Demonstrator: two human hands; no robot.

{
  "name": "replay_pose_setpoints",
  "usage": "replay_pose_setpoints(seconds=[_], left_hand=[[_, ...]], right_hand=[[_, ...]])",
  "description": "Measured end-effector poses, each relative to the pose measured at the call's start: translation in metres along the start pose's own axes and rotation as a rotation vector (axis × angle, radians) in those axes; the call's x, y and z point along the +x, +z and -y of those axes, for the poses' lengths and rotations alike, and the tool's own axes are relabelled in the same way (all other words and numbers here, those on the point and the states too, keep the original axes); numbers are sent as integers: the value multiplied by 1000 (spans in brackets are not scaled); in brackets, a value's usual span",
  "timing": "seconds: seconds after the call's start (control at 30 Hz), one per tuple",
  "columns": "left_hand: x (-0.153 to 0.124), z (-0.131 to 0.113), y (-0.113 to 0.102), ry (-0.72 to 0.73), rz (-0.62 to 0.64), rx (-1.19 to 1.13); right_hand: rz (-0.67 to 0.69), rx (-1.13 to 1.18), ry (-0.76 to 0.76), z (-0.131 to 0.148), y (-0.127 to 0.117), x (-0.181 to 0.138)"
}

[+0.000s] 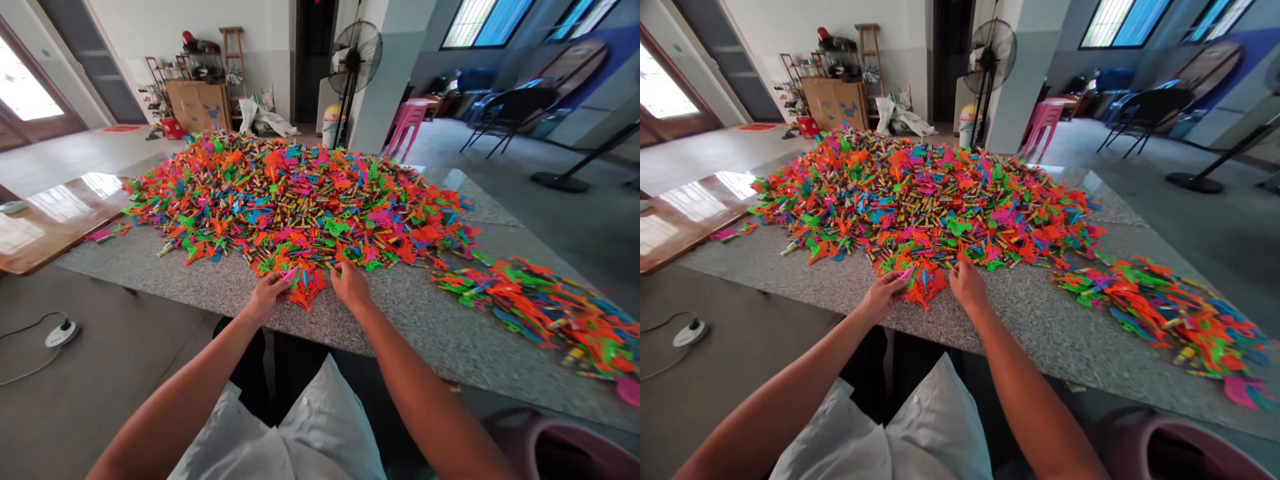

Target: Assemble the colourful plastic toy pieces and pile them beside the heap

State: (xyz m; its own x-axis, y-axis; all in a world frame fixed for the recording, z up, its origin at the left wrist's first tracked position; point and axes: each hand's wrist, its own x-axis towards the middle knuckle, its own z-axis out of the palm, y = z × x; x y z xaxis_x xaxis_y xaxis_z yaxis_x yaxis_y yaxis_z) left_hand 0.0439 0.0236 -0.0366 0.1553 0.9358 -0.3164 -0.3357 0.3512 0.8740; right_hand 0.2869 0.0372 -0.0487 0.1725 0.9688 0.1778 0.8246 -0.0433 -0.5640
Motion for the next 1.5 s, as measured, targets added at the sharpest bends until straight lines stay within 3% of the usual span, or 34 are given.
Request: replay_pose_setpoints(seconds=[0.07,0.2,0.3,0.47,0.73,0.93,1.13,1.5], left_hand=[[-6,-2,-2,-62,-3,-64],[-13,-2,4,-57,-12,-83],[-15,-2,10,-28,10,-114],[-18,-7,15,2,12,-147],[-20,-3,20,33,40,-153],[-23,2,28,85,-41,-161],[-25,-1,35,115,-87,-127],[-22,9,31,105,-69,-107]], right_hand=[[1,325,20,12,-1,-18],[246,844,81,43,0,-60],[299,957,142,57,0,-79],[308,1087,178,56,3,-86],[260,1137,161,59,13,-94],[275,1131,143,64,19,-104],[24,1139,196,65,20,-102],[122,1043,163,57,21,-105]])
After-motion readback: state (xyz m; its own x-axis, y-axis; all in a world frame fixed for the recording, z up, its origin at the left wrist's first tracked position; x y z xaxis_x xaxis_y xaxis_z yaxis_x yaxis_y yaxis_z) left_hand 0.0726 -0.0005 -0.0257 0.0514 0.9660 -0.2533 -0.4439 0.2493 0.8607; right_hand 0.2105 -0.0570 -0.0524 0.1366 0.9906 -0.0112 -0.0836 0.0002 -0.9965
